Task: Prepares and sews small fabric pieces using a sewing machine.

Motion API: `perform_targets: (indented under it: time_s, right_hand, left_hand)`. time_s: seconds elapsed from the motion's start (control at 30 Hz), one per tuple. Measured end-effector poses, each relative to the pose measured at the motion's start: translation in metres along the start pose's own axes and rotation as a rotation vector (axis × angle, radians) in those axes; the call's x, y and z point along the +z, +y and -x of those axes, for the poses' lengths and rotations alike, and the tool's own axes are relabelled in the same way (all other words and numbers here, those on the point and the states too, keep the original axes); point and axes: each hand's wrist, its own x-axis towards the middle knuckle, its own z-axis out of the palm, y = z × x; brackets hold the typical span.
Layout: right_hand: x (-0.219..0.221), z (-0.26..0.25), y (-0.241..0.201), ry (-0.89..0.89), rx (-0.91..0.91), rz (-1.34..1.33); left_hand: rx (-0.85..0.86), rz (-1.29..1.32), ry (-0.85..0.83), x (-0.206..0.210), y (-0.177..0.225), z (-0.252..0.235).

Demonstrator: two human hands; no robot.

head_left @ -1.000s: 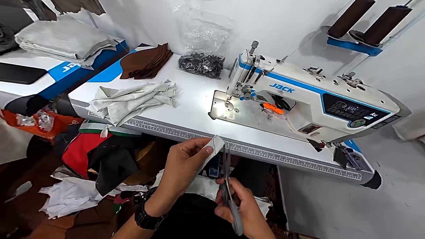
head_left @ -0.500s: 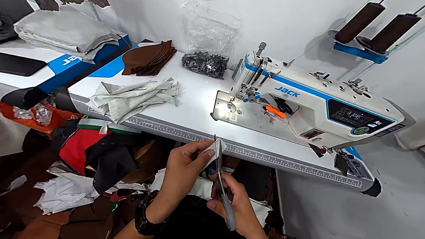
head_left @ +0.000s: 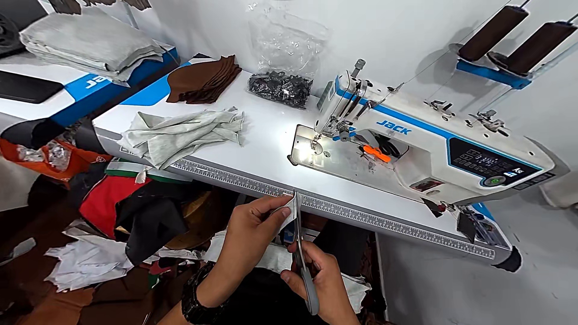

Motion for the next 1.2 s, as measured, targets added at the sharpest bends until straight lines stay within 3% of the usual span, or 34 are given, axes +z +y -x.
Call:
perform_targets:
  time_s: [0.27,0.5,0.6,0.7,0.8,0.9,0.97,1.03,1.1,1.2]
  right_hand:
    - [-0.008,-0.004,0.001,-0.075,0.003,0.024]
    - [-0.012,0.001,0.000,0.033,0.028,0.065]
    - [-0.067,-0.009,-0.004,0.165,0.107,0.331]
    - [-0.147,-0.027,-0.003,0.276,0.158,0.714]
    - [-0.204,-0.051,0.008,0.309,0.223,0.978]
    - [-0.235,-0.074,0.017,0.255,0.272,1.051]
    - [-0.245,-0.073,0.017,0.237,0.229,1.104]
    - [-0.239,-0.058,0.003,0.286,0.188,1.099]
    - [-0.227,-0.031,-0.015,0.314,0.205,0.950]
    - [-0.211,0.038,-0.010,0.205,0.312,0.683]
  left_hand:
    - [-0.063,0.017,-0.016,-0.003,0.001,0.000]
    - [-0.101,0.047,-0.031,-0.011,0.002,0.000]
    - [0.003,-0.009,0.026,-0.036,0.023,-0.007]
    - [0.214,-0.205,0.116,-0.079,0.073,-0.029]
    - [0.401,-0.372,0.153,-0.108,0.117,-0.078]
    - [0.402,-0.552,0.141,-0.121,0.133,-0.151]
    - [0.355,-0.698,0.093,-0.122,0.123,-0.192]
    - [0.346,-0.844,0.018,-0.119,0.103,-0.199]
    - [0.377,-0.937,-0.095,-0.100,0.082,-0.172]
    - [0.325,-1.048,-0.339,-0.055,0.011,-0.104]
